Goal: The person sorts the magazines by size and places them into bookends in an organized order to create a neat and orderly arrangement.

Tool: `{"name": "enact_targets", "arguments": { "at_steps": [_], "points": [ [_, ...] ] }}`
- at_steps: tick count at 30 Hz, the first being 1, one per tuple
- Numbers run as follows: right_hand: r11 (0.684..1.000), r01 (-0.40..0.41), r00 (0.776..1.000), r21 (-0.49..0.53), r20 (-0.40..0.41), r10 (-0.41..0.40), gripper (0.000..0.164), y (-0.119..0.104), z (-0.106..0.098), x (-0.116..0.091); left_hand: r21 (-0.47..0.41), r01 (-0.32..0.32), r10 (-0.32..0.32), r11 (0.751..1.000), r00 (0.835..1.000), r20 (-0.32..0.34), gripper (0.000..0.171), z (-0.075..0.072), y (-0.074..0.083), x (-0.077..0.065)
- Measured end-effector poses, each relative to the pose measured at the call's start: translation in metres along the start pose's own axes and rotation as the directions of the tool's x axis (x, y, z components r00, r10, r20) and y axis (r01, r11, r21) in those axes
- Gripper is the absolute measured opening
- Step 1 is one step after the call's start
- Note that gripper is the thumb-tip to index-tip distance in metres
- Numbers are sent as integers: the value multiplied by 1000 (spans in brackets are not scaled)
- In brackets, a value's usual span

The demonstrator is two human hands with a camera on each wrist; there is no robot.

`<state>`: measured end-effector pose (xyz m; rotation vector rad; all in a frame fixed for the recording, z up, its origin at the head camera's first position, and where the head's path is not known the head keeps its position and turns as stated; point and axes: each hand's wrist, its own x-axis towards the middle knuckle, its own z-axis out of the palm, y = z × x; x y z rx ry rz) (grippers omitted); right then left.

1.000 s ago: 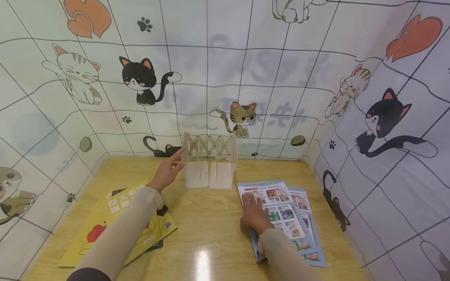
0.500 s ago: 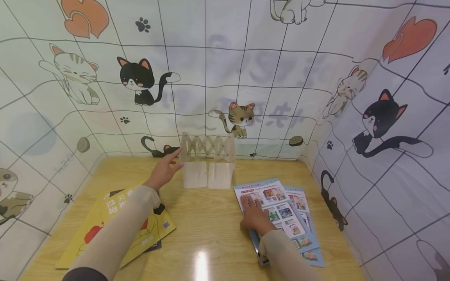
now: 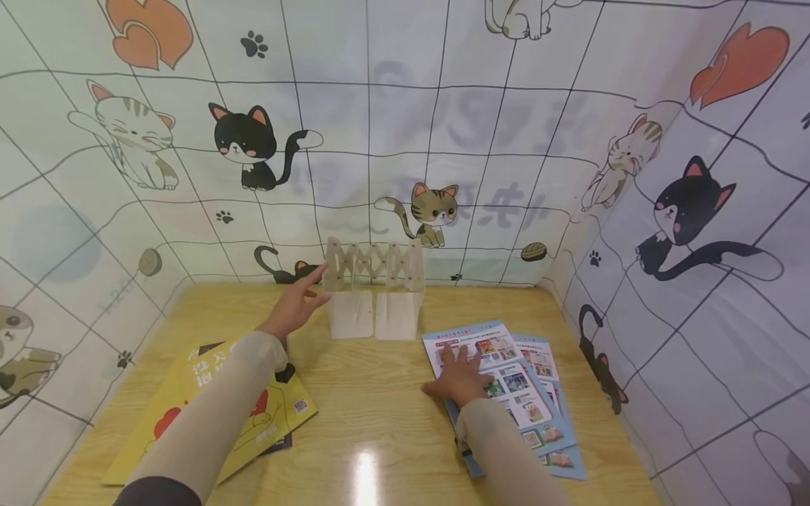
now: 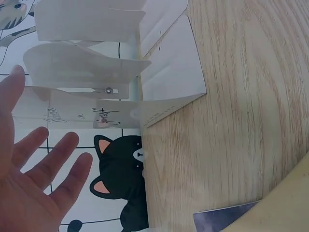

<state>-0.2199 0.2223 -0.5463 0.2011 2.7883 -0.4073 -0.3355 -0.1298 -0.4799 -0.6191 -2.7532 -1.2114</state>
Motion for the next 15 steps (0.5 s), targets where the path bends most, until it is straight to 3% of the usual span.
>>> {"name": "enact_targets", "arguments": {
  "at_steps": [9,15],
  "points": [
    [1000,25,998,8,-65,-24,96,2,-4,2,3,-13,13,1000,1000,-10,67,1,-3,1],
    [1000,19,999,20,-40,-18,100,-2,-10,-1,-2,10,-10,1000,1000,-6,66,1,-1,0]
  ]
}}
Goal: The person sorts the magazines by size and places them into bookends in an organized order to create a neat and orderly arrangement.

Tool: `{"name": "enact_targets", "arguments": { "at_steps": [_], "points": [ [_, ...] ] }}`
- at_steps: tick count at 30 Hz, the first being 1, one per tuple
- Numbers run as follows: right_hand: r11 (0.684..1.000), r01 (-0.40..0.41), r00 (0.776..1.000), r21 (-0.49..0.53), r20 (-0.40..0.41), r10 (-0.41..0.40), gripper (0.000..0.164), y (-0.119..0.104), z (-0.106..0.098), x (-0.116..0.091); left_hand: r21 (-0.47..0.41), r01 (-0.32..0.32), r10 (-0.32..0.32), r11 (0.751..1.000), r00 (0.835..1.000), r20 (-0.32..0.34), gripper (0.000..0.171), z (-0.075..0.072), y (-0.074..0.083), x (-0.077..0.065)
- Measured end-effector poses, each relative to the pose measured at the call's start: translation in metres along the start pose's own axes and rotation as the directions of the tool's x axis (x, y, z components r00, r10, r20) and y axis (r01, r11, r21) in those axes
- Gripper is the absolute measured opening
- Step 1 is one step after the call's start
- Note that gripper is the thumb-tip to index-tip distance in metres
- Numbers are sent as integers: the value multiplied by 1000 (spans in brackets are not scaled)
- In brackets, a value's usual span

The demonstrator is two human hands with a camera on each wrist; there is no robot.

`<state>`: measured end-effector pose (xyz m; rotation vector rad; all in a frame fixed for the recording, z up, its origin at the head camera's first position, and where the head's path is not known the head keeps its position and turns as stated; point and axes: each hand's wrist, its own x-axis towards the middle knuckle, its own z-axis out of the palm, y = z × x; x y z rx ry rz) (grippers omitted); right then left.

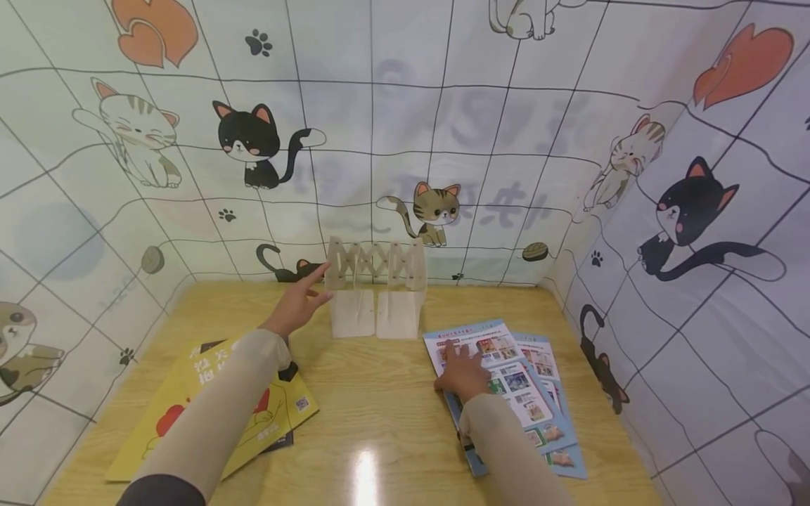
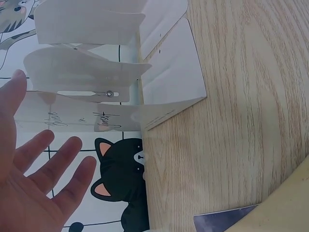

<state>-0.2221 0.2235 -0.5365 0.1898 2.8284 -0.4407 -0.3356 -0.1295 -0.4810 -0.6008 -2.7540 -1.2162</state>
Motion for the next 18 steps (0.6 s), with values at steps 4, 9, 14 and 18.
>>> {"name": "enact_targets", "arguments": {
  "at_steps": [4,9,14,18],
  "points": [
    [1000,-11,999,8,36,11,101,-2,-2,-2,3,10,-10,1000,1000,1,67,0,2,0],
    [1000,9,999,-26,36,-8,93,-3,2,-3,3,28,-28,1000,1000,0,66,1,2,0],
    [999,22,1000,-44,-13,-23,83,-10,5,-4,-1,42,-42,999,999,3,66,3,2,0],
    [999,-7,999,-43,-38,5,73,-16,7,-2,3,44,-44,999,999,3,66,1,4,-1]
  ]
}}
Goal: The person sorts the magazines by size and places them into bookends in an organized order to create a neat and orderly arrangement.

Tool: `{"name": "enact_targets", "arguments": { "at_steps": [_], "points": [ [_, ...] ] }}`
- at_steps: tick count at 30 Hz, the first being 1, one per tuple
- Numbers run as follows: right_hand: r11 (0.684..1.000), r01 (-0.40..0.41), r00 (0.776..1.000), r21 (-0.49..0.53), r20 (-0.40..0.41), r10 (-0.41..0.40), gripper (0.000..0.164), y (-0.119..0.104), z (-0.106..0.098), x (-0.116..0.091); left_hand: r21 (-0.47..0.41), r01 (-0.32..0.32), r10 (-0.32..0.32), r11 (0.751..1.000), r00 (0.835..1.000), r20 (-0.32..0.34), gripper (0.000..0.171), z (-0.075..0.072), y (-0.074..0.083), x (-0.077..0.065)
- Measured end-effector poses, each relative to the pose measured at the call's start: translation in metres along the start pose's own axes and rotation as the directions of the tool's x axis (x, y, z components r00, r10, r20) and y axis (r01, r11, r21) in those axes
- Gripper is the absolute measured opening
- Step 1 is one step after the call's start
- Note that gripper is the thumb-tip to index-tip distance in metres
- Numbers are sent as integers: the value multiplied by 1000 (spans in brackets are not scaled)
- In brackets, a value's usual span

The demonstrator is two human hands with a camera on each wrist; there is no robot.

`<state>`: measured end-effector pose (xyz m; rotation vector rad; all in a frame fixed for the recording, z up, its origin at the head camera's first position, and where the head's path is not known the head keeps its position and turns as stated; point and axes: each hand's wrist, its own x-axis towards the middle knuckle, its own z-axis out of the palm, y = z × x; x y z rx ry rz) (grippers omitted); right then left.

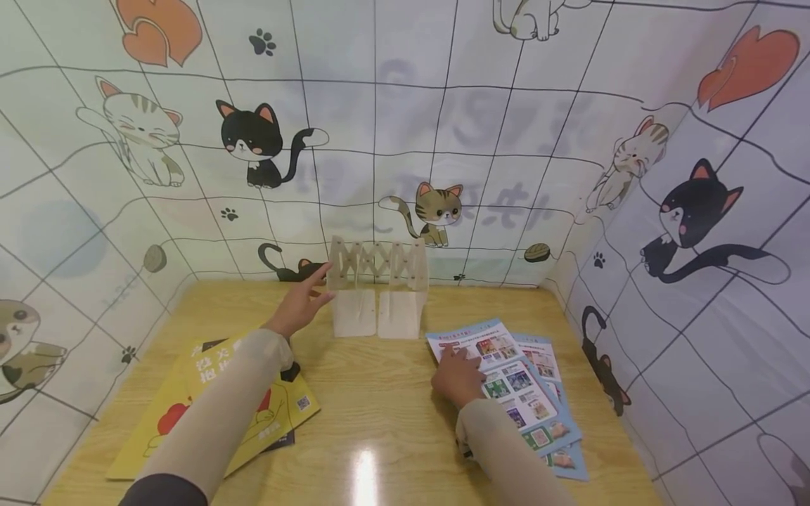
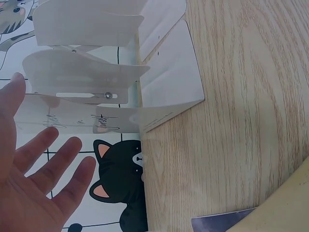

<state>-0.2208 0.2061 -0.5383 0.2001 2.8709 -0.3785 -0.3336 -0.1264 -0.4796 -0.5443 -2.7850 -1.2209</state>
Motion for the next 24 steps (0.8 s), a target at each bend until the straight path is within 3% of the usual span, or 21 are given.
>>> {"name": "enact_targets", "arguments": {
  "at_steps": [6,11,19,24],
  "points": [
    [999,-5,999,-33,-48,4,59,-1,6,0,-5,-16,16,1000,1000,-16,66,1,1,0],
    [996,38,993,-76,-106,-46,48,1,9,-3,-21,-36,35,999,999,-30,65,2,-2,1],
    [990,104,970,-97,-209,-122,47,7,13,-6,-33,-20,19,999,1000,-25,65,2,0,0],
    [985,138,959,-105,-233,-159,52,11,12,-9,-43,-9,8,999,1000,-23,65,3,0,0]
  ]
}}
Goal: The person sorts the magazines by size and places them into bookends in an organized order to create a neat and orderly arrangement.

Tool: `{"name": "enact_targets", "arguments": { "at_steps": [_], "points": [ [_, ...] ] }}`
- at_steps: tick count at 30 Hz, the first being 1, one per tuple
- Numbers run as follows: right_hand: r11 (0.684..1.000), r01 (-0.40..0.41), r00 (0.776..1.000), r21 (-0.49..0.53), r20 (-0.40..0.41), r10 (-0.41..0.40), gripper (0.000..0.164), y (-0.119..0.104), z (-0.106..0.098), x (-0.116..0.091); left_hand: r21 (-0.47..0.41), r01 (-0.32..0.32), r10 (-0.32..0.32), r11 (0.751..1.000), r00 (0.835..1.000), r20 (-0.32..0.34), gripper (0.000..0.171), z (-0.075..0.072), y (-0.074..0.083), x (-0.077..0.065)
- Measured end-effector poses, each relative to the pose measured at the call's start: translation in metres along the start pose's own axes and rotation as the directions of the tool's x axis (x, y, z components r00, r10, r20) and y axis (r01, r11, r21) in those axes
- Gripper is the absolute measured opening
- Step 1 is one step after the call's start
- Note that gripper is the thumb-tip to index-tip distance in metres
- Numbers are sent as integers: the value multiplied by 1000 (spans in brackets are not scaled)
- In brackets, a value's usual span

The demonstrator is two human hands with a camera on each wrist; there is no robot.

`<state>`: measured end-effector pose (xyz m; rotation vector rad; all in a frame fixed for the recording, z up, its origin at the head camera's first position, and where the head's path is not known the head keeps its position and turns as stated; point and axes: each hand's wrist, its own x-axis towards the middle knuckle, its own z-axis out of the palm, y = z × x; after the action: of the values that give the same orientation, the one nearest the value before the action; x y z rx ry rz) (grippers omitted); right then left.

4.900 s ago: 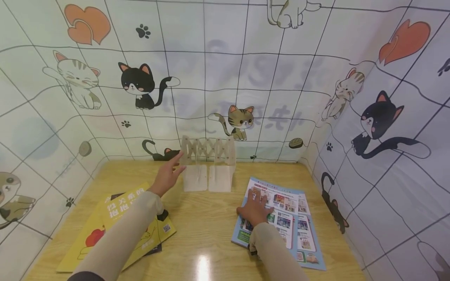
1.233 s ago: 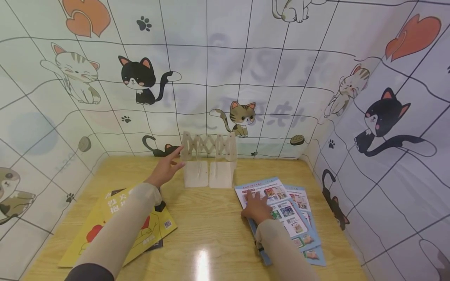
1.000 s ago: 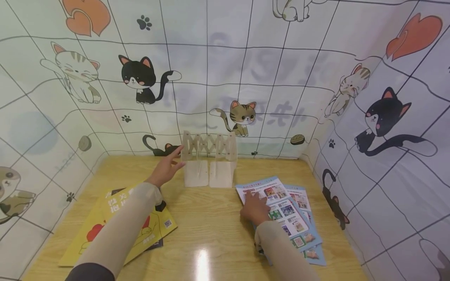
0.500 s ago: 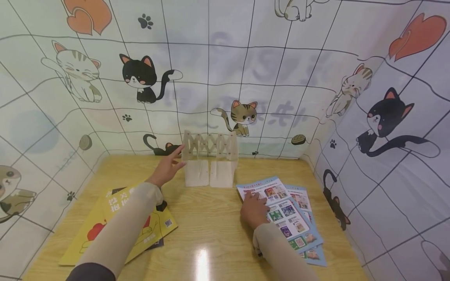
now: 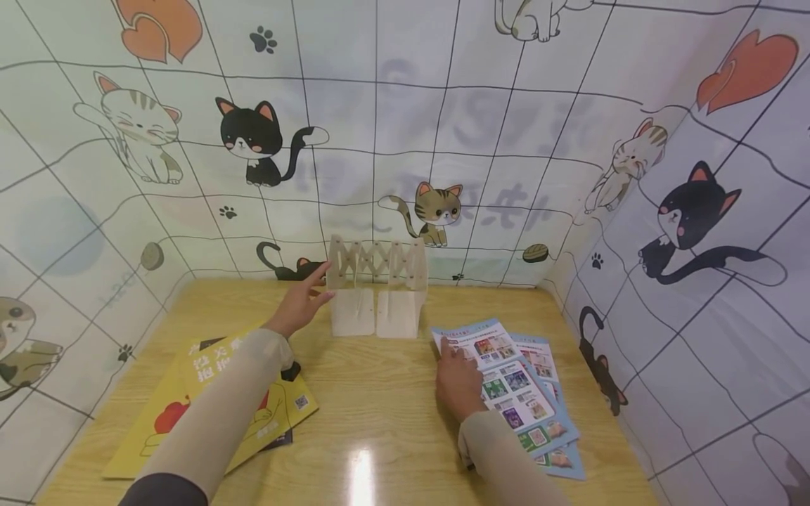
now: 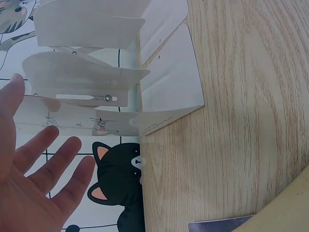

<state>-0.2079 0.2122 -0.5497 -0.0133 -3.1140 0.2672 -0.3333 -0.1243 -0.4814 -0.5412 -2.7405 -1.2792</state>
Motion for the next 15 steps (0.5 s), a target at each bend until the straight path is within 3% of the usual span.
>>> {"name": "enact_targets", "arguments": {
  "at_steps": [9,15],
  "points": [
    [998,57,996,35,-72,-54,62,5,-8,-4,15,2,-1,1000,1000,-9,65,1,-1,1],
    [998,60,993,24,-104,-57,59,6,-11,-7,15,13,-12,1000,1000,-4,65,0,2,0]
  ]
}}
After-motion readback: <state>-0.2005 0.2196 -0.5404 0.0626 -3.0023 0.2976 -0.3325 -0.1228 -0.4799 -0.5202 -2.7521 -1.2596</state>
